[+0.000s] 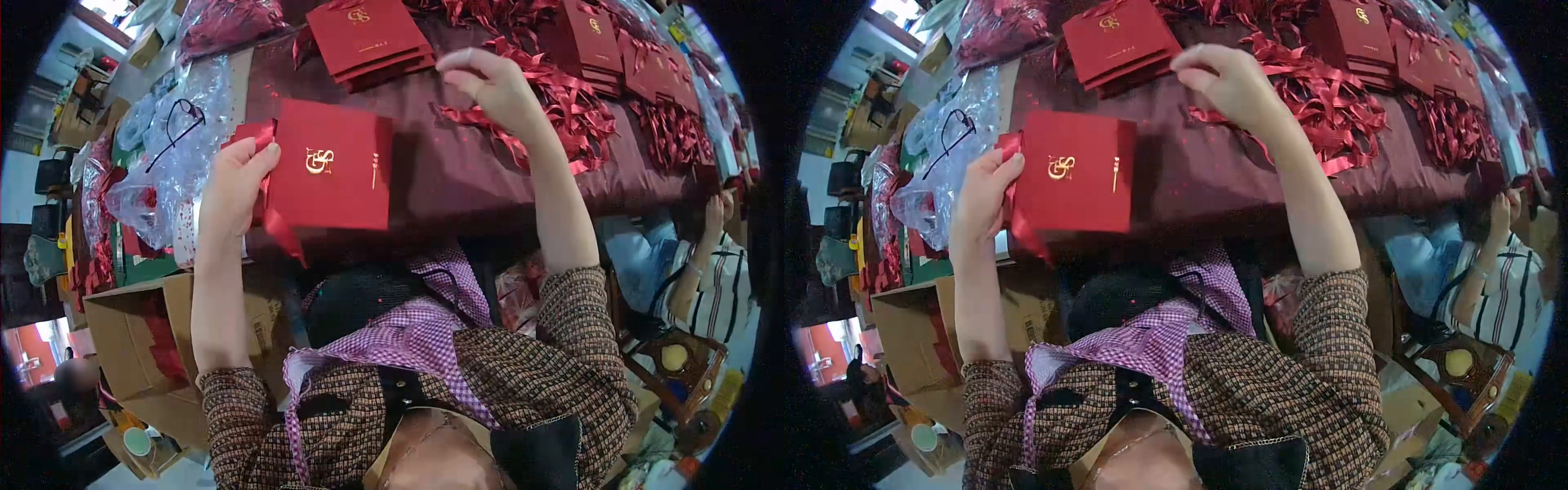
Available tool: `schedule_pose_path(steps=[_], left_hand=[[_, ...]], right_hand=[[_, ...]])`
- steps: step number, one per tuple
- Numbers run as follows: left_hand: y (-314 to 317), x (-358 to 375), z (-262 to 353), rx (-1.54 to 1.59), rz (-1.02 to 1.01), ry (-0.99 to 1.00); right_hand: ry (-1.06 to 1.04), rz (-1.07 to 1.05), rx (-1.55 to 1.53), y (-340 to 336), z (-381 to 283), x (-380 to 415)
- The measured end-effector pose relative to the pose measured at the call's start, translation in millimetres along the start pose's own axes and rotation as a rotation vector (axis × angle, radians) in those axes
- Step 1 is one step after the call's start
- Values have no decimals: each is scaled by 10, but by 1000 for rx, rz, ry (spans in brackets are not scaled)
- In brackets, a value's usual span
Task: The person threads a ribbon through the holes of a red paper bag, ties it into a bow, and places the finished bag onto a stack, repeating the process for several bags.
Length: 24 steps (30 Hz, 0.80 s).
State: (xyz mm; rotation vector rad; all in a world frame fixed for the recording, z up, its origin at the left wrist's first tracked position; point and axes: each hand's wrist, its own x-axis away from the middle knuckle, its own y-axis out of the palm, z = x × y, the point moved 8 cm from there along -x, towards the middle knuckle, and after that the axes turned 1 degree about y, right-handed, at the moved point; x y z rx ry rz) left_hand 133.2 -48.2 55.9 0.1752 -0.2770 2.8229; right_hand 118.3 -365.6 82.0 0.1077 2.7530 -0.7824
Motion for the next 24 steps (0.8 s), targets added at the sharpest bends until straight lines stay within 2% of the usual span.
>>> schedule_pose_path(steps=[2, 5, 6, 8, 10, 12, 13, 15, 16, 17, 19, 22, 24], left_hand=[[82, -33, -53, 109, -47, -44], [114, -87, -174, 148, -112, -78], [133, -68, -163, 196, -119, -84], [10, -119, -265, 123, -114, -110], [-117, -126, -279, -24, -126, -136], [-288, -57, -127, -263, 80, -24], [-491, -116, -85, -582, 156, 200], [-578, 86, 319, -1189, 511, 746], [-627, 181, 444, -1221, 607, 836], [-608, 230, 529, -1225, 607, 833], [-611, 241, 516, -881, 523, 613], [-314, 106, 213, -615, 273, 263], [-161, 36, 81, -674, 237, 231]], right_hand=[[64, -108, 77, 82, 173, 118], [-142, -86, 542, 232, 206, 220], [-145, -48, 601, 284, 323, 207], [-243, -48, 646, 374, 413, 201], [-229, -24, 696, 381, 244, 197], [-214, 6, 629, 342, 255, 179], [-179, 12, 536, 313, 303, 149], [-39, 0, 338, 290, 253, 135], [-42, -7, 332, 305, 128, 156], [-8, 2, 216, 305, 44, 174], [6, -15, 61, 360, -31, 158], [-126, -86, -78, 585, -216, 98], [-165, -145, -81, 741, -370, 55]])
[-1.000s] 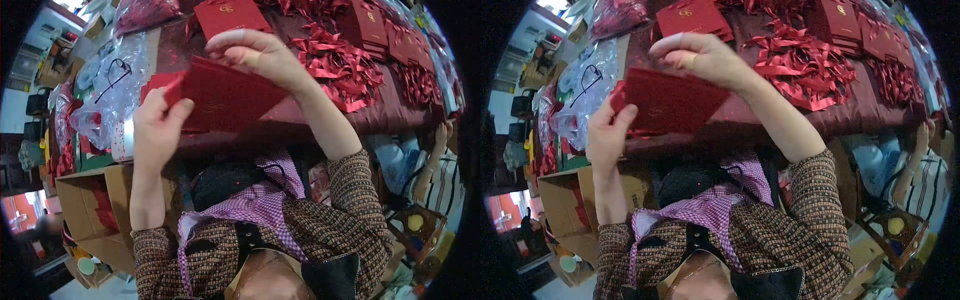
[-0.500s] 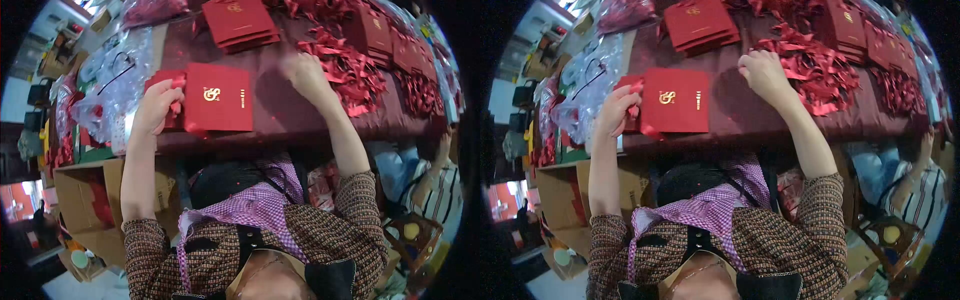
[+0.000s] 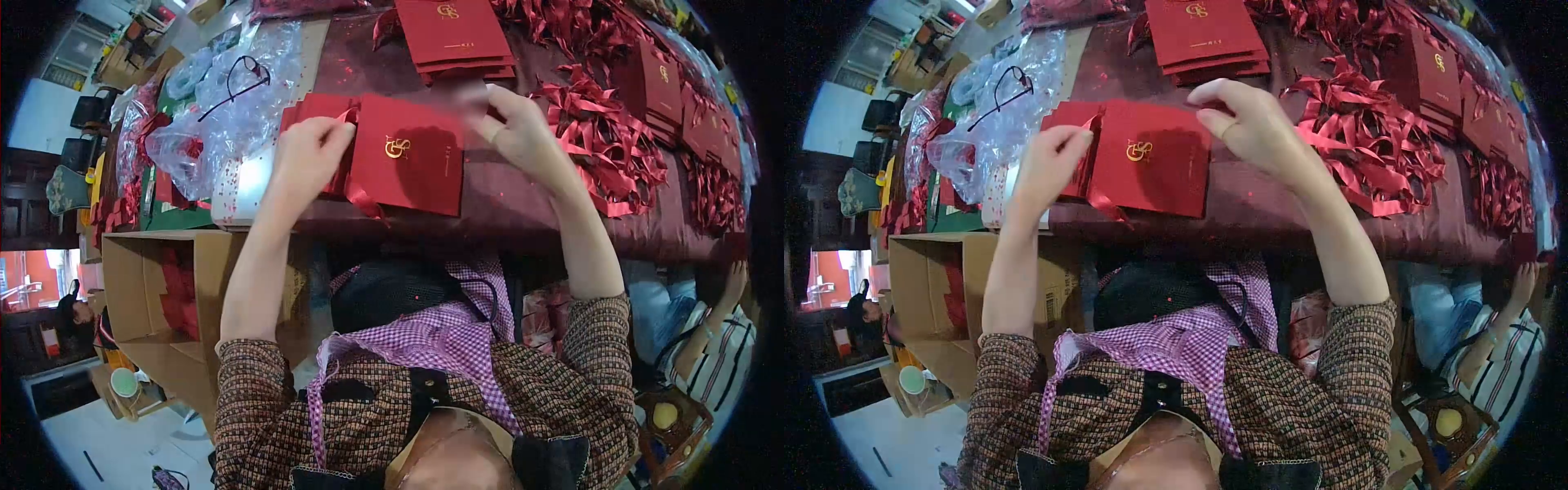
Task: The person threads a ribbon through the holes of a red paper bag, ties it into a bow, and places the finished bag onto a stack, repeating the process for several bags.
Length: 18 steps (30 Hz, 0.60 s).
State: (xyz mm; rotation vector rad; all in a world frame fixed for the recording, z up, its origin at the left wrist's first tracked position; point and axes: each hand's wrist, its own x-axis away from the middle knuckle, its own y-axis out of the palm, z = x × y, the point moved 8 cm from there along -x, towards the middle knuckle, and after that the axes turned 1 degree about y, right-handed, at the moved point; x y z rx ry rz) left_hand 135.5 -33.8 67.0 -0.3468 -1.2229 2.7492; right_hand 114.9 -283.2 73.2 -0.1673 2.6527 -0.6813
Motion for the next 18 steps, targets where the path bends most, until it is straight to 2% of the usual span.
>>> schedule_pose_path(steps=[1, 2, 6, 8, 9, 10, 11, 15, 18], left_hand=[[80, -13, -2, -12, -8, 20], [129, -32, 15, -34, -64, -38], [296, -105, -135, 39, -84, -68], [365, -129, -197, 169, -91, -91], [374, -128, -183, 165, -93, -90], [404, -115, -171, 321, -105, -115], [429, -99, -159, 477, -118, -141], [357, -39, -45, 469, -105, -160], [381, 21, -29, 482, -168, -248]], right_hand=[[50, -34, -23, 92, -33, -43], [26, -65, -50, 186, -82, -77], [-4, -155, -20, 495, -150, -238], [-47, -148, -19, 620, -128, -306], [-35, -167, 66, 688, -106, -335], [-22, -184, 152, 743, -69, -345], [-79, -132, 133, 742, -90, -334], [-131, -71, 49, 741, -150, -299], [-128, -70, 89, 725, -175, -266]])
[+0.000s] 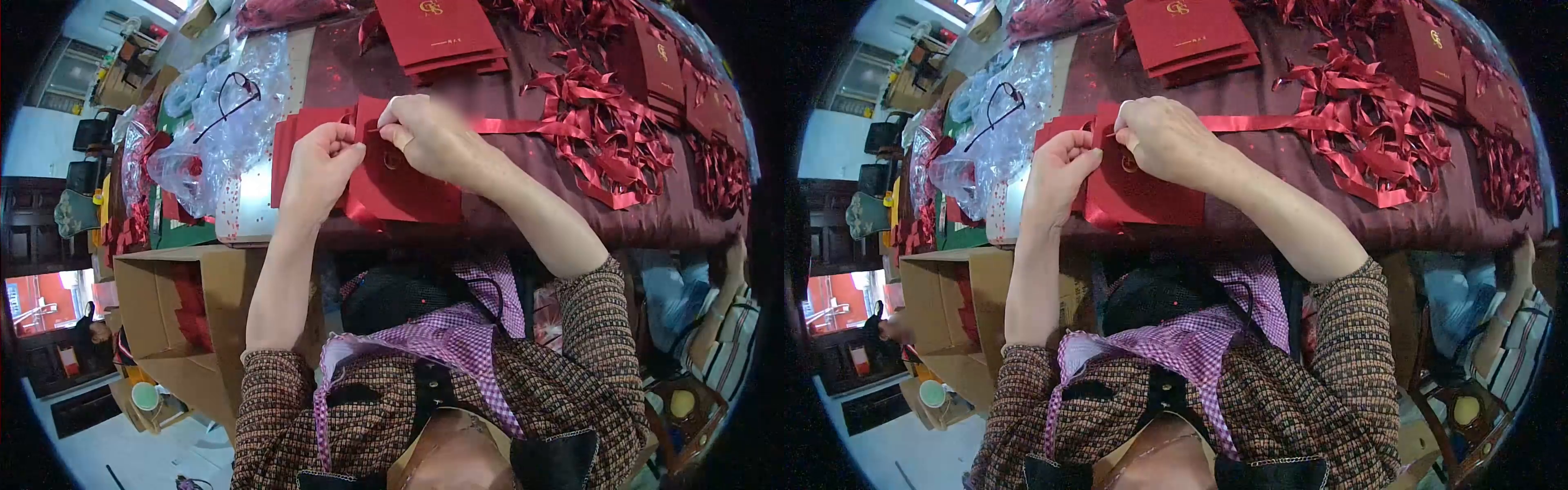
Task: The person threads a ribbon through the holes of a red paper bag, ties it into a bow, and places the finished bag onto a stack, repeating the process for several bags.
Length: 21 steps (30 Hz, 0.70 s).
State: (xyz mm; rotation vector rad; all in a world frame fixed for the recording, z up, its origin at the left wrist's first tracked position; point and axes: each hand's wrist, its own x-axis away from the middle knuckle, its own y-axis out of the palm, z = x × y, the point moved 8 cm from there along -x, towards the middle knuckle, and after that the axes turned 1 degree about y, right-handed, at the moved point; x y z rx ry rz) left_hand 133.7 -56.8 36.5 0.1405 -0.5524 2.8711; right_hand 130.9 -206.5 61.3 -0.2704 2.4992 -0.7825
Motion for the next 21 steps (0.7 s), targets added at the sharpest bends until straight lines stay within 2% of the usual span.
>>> schedule_pose_path(steps=[5, 13, 21], left_hand=[[68, -14, -25, 208, 7, -54], [71, 6, 88, 190, 66, 59], [99, 85, 221, 271, 50, 73]], right_hand=[[-17, 17, 36, -25, 26, 41], [51, 39, 29, -170, 72, 88], [-132, 154, 15, -227, -93, 123]])
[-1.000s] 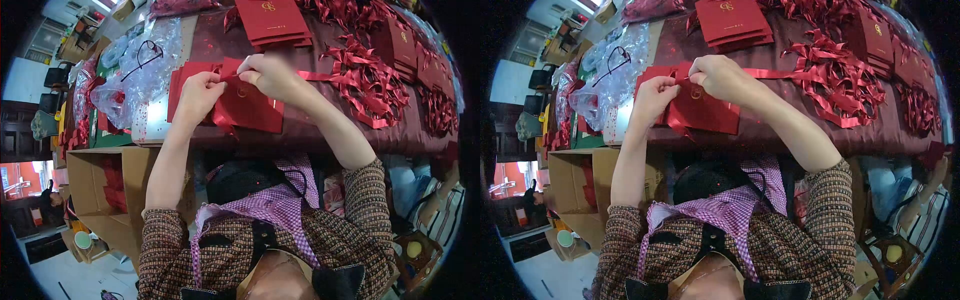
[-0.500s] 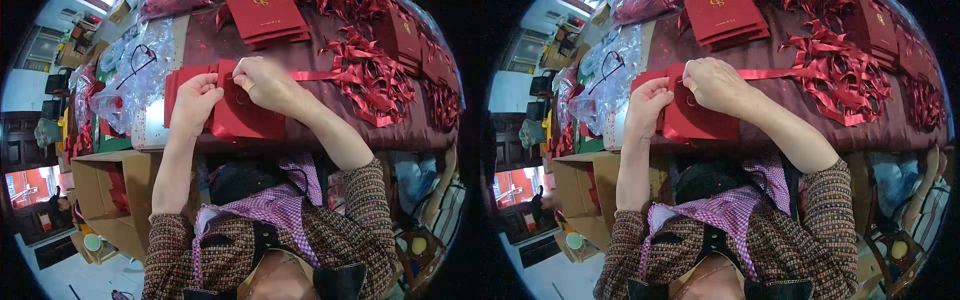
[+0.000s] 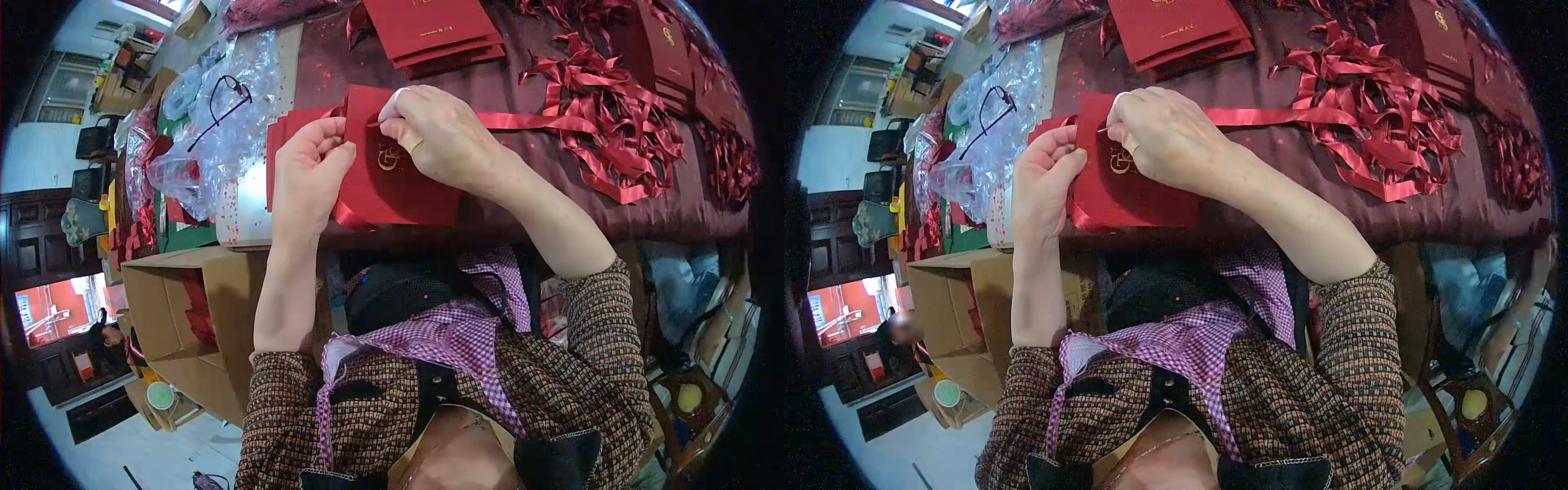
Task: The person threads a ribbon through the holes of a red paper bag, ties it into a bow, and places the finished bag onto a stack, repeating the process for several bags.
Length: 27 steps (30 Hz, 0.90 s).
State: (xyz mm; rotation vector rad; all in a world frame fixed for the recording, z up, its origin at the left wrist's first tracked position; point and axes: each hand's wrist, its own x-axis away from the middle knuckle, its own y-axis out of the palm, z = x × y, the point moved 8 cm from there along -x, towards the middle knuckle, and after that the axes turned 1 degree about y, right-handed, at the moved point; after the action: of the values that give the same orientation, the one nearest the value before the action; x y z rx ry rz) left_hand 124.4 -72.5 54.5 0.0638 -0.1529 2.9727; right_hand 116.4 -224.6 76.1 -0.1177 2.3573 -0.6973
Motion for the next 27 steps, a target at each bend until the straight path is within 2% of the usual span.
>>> schedule_pose_path(steps=[19, 22, 24, 27], left_hand=[[94, 98, 160, -95, 24, 159], [130, 125, 208, -132, 27, 164], [154, 132, 184, -156, 19, 156], [150, 160, 139, -215, 80, 205]], right_hand=[[129, 2, -91, 28, 23, 21], [100, 30, -37, 36, 11, 25], [-93, 86, 156, 20, -139, 43], [-214, 151, 300, -12, -249, 65]])
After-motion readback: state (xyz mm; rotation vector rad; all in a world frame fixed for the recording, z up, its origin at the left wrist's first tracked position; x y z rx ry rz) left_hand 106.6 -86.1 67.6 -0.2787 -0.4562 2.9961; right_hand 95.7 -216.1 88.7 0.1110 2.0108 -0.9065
